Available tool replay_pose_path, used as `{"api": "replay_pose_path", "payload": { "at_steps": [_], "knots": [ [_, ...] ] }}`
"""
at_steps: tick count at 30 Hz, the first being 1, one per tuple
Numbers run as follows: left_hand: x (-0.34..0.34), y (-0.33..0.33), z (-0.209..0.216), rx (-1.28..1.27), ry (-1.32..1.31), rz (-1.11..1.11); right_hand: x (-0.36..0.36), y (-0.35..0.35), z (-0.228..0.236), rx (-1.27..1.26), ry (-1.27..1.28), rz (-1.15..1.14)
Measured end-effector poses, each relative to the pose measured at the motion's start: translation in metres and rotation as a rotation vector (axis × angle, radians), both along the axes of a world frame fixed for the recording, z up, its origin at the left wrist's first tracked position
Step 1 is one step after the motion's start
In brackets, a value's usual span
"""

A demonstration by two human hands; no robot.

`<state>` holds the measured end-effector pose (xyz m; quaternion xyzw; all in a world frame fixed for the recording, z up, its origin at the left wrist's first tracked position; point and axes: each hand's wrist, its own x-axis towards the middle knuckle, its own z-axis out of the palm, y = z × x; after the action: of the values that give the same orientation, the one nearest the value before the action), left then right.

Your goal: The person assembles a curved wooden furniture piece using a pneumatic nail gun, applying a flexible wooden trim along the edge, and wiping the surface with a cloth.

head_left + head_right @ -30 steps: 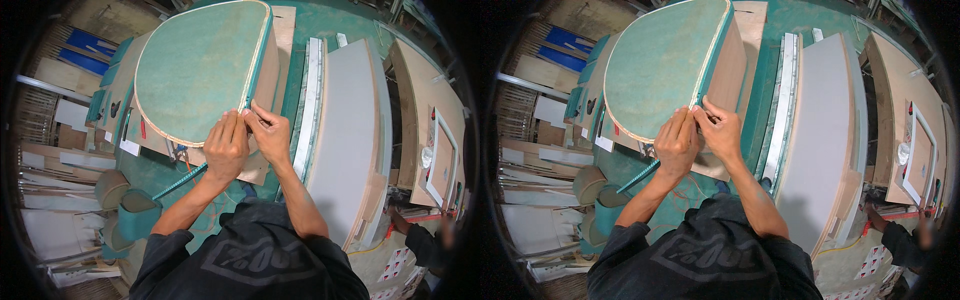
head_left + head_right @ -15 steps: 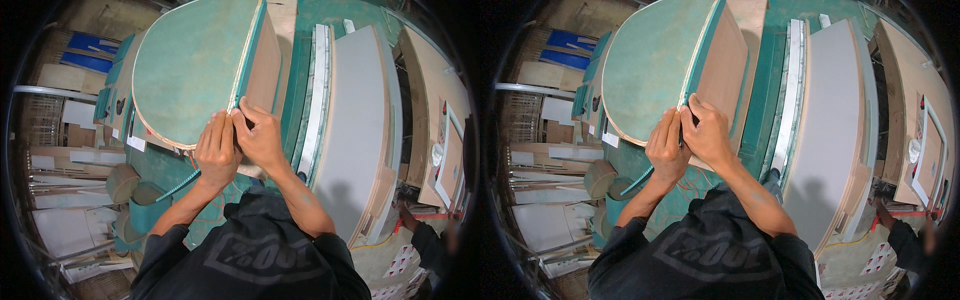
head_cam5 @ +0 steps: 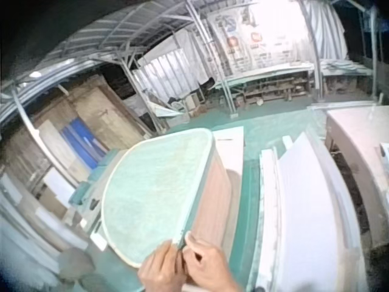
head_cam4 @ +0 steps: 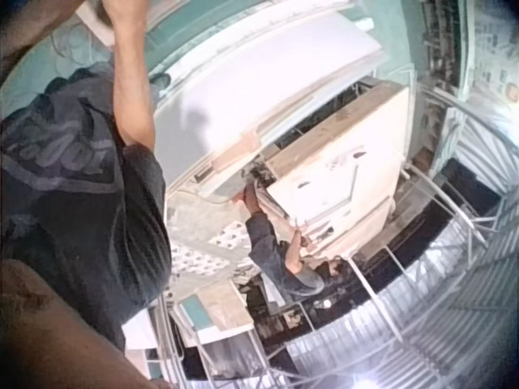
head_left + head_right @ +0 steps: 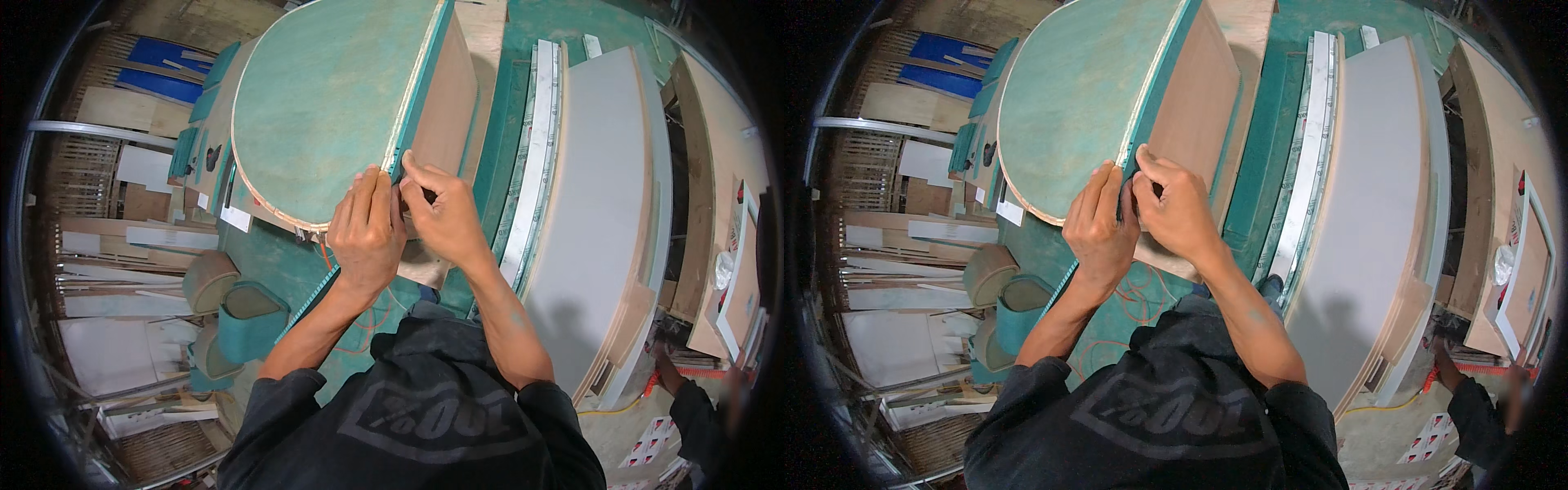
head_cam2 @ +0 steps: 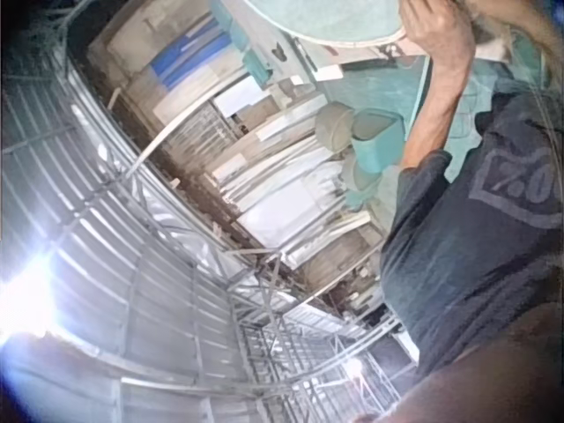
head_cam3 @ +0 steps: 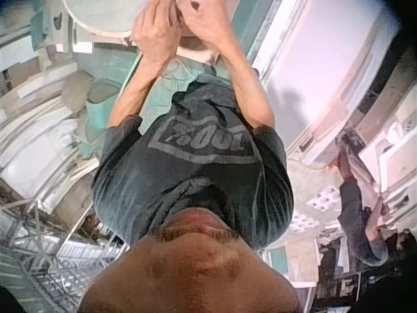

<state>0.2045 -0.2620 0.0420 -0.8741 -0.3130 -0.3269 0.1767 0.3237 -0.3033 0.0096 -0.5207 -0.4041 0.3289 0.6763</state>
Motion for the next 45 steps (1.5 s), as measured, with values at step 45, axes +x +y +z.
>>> {"api": "replay_pose_path", "payload": {
  "at_steps": [45],
  "knots": [
    [0.025, 0.009, -0.007, 0.051, -0.033, 0.000, -0.238, 0.077, -0.229, -0.319, -0.189, 0.565]
  ]
}}
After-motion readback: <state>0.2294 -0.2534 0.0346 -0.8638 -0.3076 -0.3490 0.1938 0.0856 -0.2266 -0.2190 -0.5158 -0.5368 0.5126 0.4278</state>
